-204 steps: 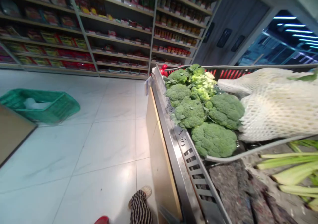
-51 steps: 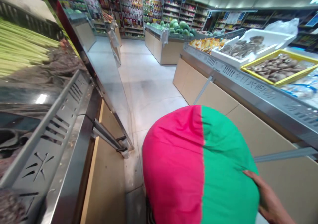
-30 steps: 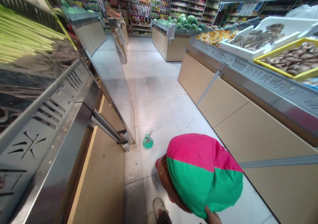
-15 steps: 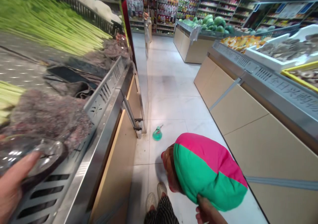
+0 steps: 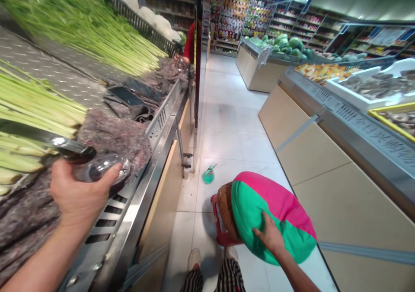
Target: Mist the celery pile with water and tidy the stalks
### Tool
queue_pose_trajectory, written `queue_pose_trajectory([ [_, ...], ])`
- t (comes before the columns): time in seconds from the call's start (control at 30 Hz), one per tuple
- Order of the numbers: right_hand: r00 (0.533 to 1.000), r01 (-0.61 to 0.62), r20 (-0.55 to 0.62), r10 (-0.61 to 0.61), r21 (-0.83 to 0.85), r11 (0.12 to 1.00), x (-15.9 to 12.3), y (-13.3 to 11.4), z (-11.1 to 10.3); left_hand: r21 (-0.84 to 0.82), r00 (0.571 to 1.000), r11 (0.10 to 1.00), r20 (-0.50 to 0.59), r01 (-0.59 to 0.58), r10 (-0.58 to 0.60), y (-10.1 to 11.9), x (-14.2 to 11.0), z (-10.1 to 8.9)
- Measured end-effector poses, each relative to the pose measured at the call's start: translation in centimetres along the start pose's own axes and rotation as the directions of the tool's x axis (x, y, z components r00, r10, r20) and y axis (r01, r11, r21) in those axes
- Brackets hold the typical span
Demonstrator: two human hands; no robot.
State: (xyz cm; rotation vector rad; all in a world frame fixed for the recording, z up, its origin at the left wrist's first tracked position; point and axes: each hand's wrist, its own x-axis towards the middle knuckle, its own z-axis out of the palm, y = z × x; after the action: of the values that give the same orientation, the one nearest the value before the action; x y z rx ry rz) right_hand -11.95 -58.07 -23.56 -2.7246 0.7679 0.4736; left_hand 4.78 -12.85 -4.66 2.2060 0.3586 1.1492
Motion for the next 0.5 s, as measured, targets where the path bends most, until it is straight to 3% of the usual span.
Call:
queue_pose_trajectory([
  [0.2, 0.997, -0.053, 0.058, 0.059, -0.099, 0.994, 1.1, -3.0, 0.2, 0.089, 0.999, 0.995, 0.02, -0.046, 0.045, -0.7, 0.0, 0.1],
  [0.37, 0.994, -0.07, 0.073, 0.08, -0.125, 0.99, 2.6, -3.9, 0.1, 0.049, 0.997, 0.996, -0.002, -0.076, 0.076, -0.6, -0.5, -0.3],
  [0.5, 0.988, -0.074, 0.122, 0.091, -0.137, 0.988, 3.1, -4.5, -0.6, -0.021, 0.999, 0.999, 0.002, -0.036, 0.036, -0.9, -0.4, 0.1],
])
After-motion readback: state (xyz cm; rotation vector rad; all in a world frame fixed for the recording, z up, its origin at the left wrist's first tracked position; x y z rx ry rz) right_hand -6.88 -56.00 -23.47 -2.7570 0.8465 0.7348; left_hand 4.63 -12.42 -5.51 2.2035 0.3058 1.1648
